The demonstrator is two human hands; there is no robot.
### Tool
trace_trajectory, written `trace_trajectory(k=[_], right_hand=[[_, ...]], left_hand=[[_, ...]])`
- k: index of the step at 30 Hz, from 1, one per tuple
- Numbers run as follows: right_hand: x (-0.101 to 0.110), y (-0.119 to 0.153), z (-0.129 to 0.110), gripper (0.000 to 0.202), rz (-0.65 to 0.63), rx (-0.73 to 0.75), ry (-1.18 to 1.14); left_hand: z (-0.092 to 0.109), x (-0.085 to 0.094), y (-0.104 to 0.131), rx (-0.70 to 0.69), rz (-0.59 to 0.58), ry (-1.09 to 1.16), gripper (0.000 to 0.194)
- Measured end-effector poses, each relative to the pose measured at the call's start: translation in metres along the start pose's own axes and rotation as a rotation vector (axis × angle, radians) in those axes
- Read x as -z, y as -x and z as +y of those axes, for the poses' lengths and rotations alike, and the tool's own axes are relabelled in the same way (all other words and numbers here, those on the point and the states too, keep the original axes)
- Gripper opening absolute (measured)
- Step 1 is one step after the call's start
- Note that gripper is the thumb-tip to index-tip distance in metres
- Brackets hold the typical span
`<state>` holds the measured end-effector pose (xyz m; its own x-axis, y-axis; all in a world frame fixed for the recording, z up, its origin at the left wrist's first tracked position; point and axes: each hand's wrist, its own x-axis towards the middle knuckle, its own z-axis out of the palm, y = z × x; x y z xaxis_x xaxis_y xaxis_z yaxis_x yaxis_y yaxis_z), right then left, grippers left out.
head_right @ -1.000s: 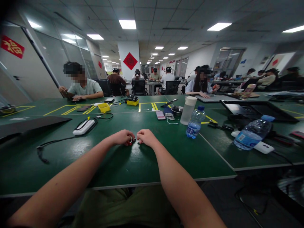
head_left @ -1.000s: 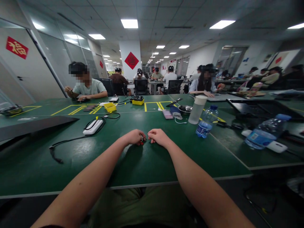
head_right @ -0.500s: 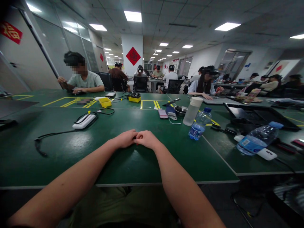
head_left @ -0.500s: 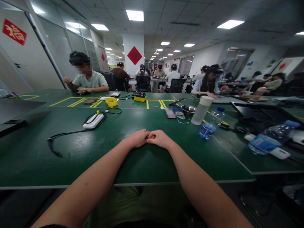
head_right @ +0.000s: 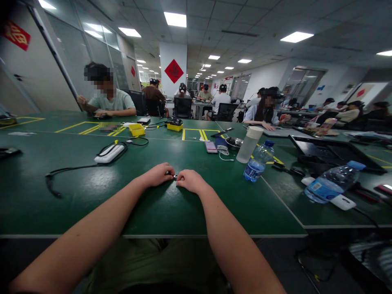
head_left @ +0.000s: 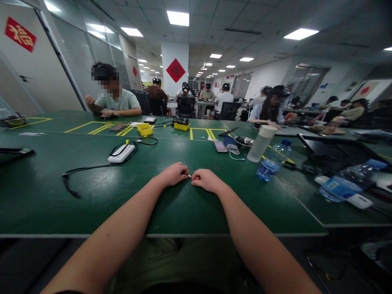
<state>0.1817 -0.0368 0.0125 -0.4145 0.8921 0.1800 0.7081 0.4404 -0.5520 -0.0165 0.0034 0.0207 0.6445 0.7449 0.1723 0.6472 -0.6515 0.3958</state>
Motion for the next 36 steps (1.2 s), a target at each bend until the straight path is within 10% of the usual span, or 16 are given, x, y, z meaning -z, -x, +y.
trace_trajectory(k=[17,36], right_hand=[[-0.003,-0.007,0.006,0.017,0.208,-0.079,-0.695],[-0.008,-0.009,0.010,0.014,0.212,-0.197,-0.934]], left_hand=[[0.018,-0.008,0.000,0.321,0.017,1.335,0.019],[0.012,-0.016,-0.003,0.388,0.009,1.323,0.021]])
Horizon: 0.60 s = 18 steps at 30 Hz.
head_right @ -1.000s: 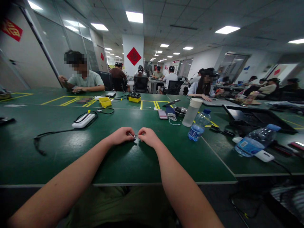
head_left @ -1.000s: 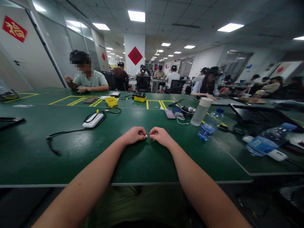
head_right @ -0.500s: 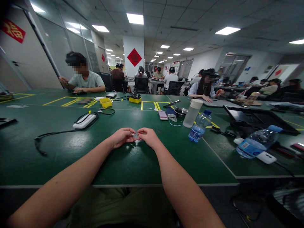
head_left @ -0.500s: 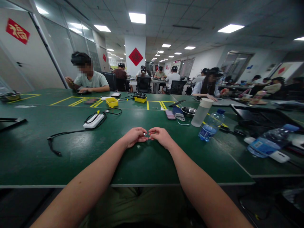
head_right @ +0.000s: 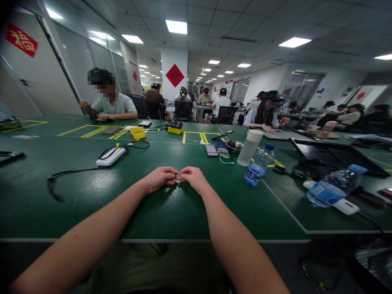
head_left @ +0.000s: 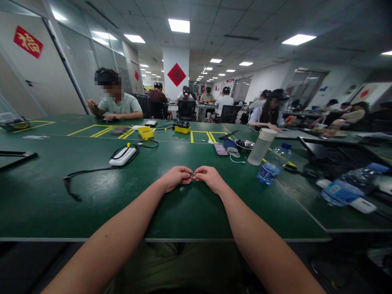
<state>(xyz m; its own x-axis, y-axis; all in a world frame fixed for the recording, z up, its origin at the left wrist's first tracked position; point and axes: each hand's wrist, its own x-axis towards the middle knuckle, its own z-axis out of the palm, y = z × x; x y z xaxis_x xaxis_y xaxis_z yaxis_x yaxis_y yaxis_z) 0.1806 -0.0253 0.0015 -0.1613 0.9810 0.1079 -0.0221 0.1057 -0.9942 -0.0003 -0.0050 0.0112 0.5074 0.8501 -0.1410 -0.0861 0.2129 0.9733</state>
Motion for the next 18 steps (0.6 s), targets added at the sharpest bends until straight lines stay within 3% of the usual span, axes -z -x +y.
trace_trajectory(k=[5,11,18], right_hand=[[0.0002,-0.0004,-0.0002,0.011,0.019,-0.035,-0.031],[0.0007,0.0009,-0.0004,0.024,-0.011,-0.032,-0.058],[-0.0005,0.0029,-0.0035,0.023,0.025,0.065,0.026]], left_hand=[[-0.0012,-0.0001,-0.0012,0.003,0.013,0.047,0.018],[-0.0024,0.0002,-0.0012,-0.011,0.014,0.054,0.023],[0.0003,0.0005,0.0016,-0.018,-0.014,0.025,0.020]])
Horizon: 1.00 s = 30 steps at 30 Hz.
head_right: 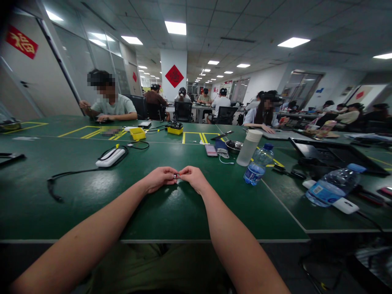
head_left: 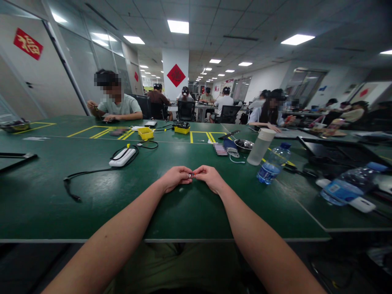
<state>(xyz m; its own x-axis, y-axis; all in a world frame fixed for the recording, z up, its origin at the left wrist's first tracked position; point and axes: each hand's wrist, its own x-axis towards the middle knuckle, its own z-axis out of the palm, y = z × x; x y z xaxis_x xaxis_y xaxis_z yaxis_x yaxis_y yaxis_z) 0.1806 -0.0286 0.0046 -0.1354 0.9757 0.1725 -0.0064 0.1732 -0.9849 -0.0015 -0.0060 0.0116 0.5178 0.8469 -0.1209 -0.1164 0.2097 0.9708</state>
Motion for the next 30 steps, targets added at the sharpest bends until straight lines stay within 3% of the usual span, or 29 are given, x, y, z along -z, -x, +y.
trace_trajectory(k=[7,14,19,25,30], right_hand=[[0.0008,-0.0020,0.0036,0.020,-0.052,-0.002,0.030],[0.0002,-0.0016,0.0006,0.012,-0.045,-0.178,-0.119],[-0.0002,-0.0014,0.0014,0.013,-0.056,-0.154,-0.107],[0.0003,-0.0046,0.0024,0.014,0.009,-0.242,-0.144],[0.0012,-0.0037,0.0041,0.013,-0.008,-0.203,-0.133]], left_hand=[[-0.0025,0.0027,-0.0019,-0.019,-0.005,-0.011,0.022],[-0.0020,0.0024,-0.0021,-0.018,0.000,-0.039,0.024],[-0.0018,0.0022,-0.0022,-0.008,-0.004,-0.013,0.022],[-0.0020,0.0017,-0.0022,-0.010,0.025,0.009,0.020],[-0.0026,0.0023,-0.0023,-0.010,0.020,0.014,0.019]])
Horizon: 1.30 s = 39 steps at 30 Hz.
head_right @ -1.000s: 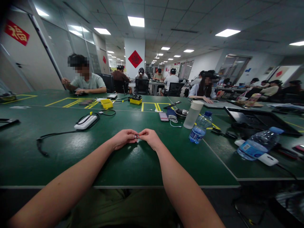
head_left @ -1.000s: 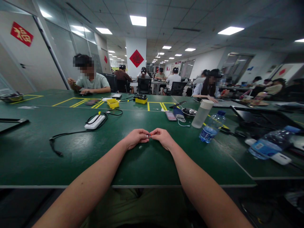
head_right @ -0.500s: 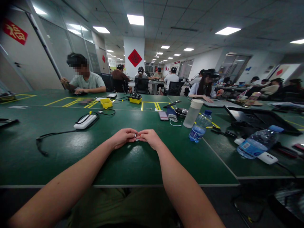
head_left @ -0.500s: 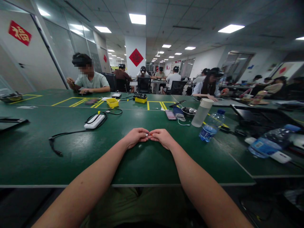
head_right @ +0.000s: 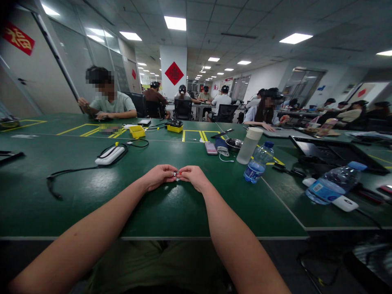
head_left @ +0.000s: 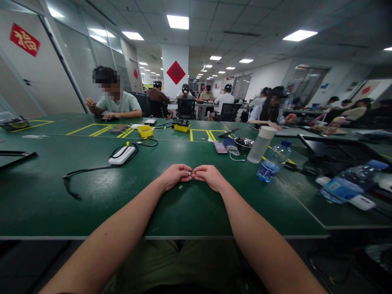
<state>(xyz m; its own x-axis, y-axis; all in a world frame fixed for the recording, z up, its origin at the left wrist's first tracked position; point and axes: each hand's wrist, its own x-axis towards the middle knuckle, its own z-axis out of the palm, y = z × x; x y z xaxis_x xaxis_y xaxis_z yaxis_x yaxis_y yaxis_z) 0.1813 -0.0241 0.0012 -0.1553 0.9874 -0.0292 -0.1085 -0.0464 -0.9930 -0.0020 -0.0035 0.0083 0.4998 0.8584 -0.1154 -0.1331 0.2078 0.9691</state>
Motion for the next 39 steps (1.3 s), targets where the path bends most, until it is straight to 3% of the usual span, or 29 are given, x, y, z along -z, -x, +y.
trace_trajectory(k=[14,39], right_hand=[[0.0000,-0.0008,-0.0005,0.010,-0.007,0.005,-0.006],[-0.0026,0.0030,-0.0028,0.012,-0.032,0.054,0.049]], left_hand=[[0.0009,-0.0011,0.0006,0.022,0.018,0.042,0.019],[-0.0006,-0.0028,0.0004,-0.024,0.020,-0.081,0.020]])
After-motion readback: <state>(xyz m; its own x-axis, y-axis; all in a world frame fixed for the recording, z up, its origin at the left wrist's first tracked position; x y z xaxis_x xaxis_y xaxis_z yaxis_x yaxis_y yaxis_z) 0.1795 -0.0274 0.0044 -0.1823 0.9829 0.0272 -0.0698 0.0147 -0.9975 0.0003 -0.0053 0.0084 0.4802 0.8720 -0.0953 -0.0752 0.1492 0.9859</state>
